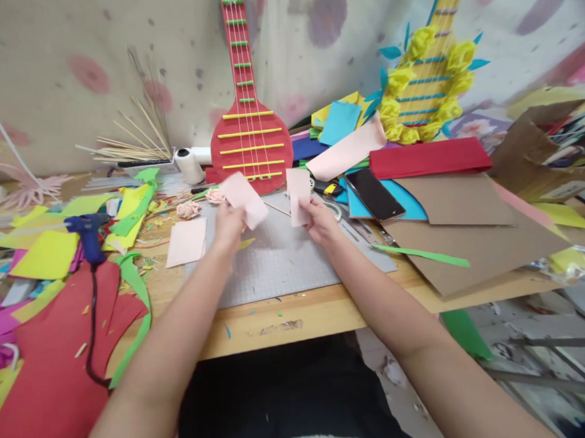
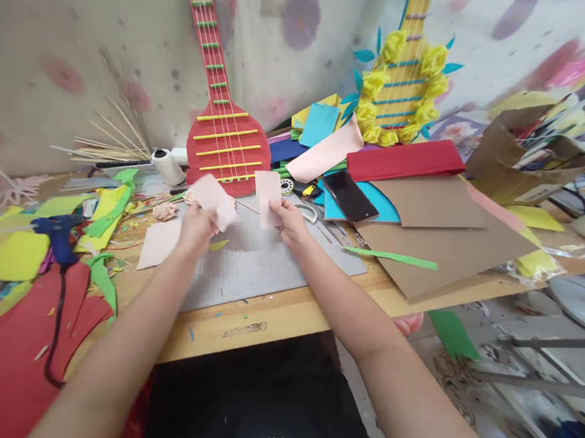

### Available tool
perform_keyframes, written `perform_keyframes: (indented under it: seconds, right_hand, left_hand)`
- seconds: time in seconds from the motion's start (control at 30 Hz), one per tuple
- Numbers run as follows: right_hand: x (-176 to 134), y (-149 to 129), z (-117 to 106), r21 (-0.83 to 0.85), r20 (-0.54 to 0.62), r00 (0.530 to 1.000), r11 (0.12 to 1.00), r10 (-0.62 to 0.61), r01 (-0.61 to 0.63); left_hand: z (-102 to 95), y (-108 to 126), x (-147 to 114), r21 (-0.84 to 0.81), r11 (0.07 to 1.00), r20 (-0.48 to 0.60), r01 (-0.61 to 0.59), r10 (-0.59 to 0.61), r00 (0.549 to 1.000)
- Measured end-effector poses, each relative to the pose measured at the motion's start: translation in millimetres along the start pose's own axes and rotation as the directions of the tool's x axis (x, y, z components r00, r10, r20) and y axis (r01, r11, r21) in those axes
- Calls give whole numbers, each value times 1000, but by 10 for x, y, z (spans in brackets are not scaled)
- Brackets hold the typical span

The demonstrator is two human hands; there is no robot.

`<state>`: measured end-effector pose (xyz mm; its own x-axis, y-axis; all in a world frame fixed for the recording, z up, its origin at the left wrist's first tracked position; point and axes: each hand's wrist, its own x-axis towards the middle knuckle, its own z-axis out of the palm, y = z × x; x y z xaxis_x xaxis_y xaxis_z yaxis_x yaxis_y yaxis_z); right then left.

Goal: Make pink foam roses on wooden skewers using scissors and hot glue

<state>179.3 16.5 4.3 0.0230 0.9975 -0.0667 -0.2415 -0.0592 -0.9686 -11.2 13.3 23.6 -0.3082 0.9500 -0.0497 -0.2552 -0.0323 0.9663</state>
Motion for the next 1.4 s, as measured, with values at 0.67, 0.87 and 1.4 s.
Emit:
perform_keyframes:
  seconds: [0.67, 0.87, 1.4]
  right_hand:
    - [-273, 57, 281, -923, 243, 873, 175, -423, 342]
    - [-416, 131, 376, -797, 500, 784, 158, -367, 583]
    - [-51, 317, 84, -444, 228, 969, 877, -90, 186]
  left_hand:
    - [193, -335, -510, -194, 940, 251, 281, -229, 941]
    - [180, -289, -499, -318, 919, 212, 233, -171, 962]
    - [96, -377, -373, -281, 950, 182, 139, -89, 979]
